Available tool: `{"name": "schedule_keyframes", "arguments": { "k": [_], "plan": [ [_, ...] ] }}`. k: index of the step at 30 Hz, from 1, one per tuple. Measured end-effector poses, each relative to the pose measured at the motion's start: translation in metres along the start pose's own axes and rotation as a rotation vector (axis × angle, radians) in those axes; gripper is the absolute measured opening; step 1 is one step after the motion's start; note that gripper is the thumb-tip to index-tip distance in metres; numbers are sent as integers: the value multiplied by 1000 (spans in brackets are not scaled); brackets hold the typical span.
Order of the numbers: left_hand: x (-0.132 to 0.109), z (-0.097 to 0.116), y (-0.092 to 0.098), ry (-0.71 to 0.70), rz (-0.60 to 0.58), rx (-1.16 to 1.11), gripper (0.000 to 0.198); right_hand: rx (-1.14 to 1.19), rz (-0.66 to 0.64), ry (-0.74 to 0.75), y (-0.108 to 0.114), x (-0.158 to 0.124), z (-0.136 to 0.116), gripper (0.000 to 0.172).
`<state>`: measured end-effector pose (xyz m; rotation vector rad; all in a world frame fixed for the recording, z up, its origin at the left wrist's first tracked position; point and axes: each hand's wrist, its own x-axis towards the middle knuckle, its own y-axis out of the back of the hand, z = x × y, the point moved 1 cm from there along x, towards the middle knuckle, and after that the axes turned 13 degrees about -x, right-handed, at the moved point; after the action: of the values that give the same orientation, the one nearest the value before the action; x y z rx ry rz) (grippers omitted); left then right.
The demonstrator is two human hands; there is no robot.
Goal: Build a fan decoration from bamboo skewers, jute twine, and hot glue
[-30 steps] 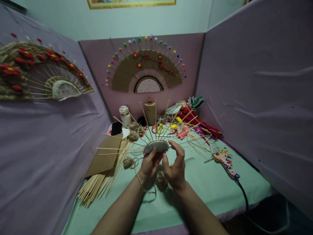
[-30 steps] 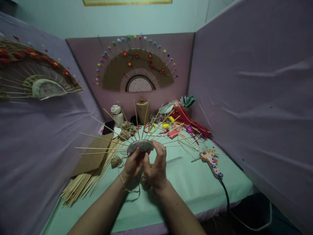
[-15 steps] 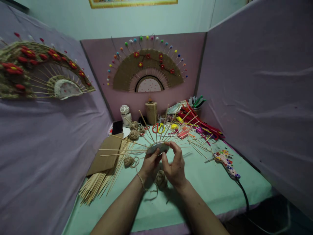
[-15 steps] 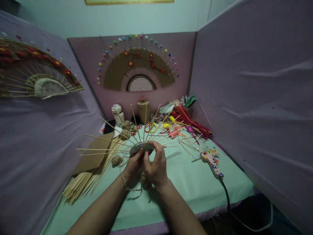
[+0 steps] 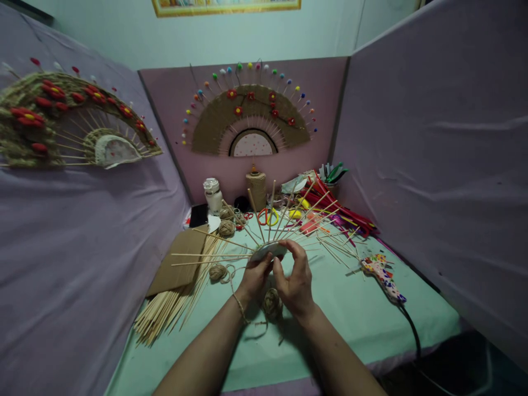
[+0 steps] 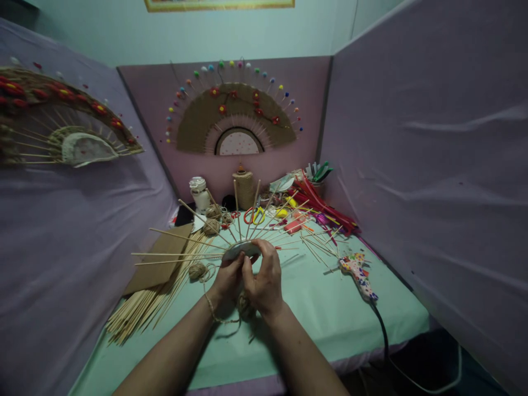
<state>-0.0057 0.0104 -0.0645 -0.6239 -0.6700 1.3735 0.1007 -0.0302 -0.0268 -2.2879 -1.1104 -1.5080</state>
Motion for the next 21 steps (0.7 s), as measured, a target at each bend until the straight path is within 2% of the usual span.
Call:
{"name": "schedule_keyframes", "arguments": {
  "k": [5, 12, 17, 21],
  "plan": [
    [0, -1, -1, -19, -3, 80, 33, -7, 55, 21, 2, 1, -4, 50],
    [-3, 3, -3, -3, -4, 214, 37, 50, 18, 81, 2, 0, -6, 50],
    [-1, 3, -3, -6, 37, 217, 42, 40, 25, 63, 4, 1, -6, 52],
    [-1, 6, -5, -39, 9, 234, 40, 103, 52, 83, 3, -2, -9, 53]
  ]
}}
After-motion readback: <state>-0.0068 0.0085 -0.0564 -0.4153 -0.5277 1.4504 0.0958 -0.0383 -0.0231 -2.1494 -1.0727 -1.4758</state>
